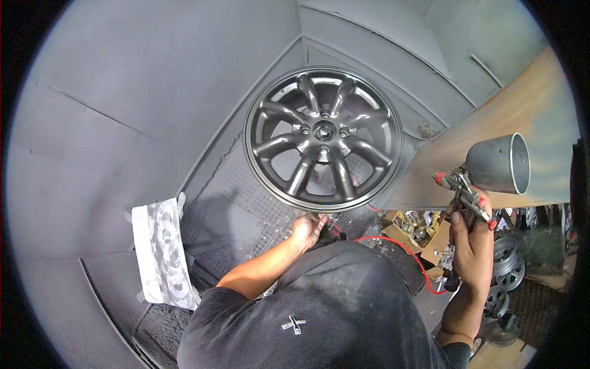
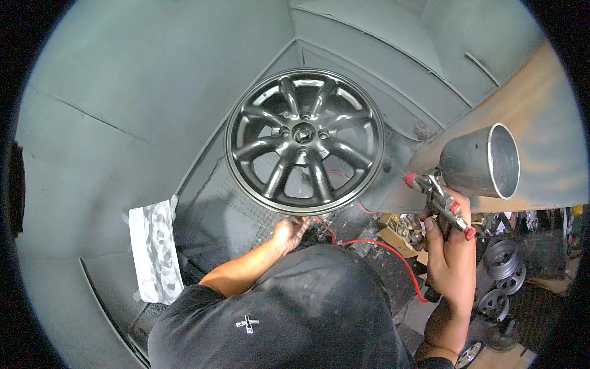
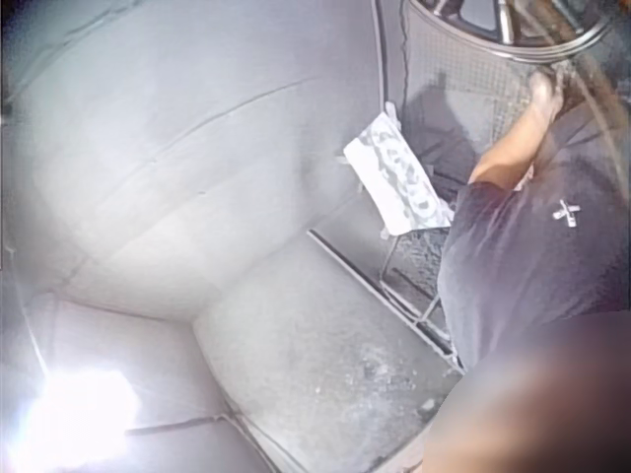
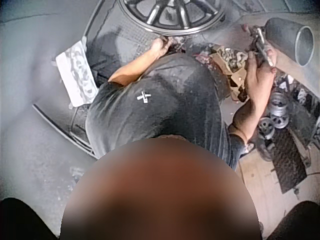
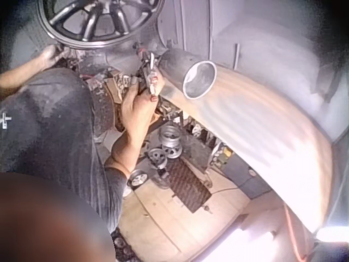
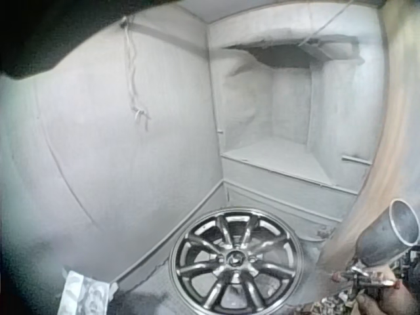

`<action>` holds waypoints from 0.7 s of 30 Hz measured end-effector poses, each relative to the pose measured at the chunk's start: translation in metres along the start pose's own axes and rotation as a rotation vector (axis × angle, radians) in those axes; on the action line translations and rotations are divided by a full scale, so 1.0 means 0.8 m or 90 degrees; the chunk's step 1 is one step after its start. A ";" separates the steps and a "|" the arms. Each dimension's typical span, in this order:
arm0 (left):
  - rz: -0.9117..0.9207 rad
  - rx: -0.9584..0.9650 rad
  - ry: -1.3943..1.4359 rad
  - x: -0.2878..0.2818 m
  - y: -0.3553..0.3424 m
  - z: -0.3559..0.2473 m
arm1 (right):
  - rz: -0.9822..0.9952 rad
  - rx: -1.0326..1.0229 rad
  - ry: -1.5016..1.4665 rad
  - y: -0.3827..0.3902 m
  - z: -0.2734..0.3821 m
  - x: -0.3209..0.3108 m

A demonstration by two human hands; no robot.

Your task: Painting a car rim using a spray gun in a paint booth.

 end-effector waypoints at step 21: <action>-0.061 -0.003 -0.313 -0.006 -0.013 -0.150 | -0.095 0.056 -0.055 0.017 -0.036 0.008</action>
Point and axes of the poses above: each hand's wrist, its own y-axis away from the middle knuckle, its own x-axis out of the palm, z = x × y, the point moved 3 cm from there along -y, towards the middle knuckle, and after that the axes turned 4 degrees about z, right-handed, at the moved point
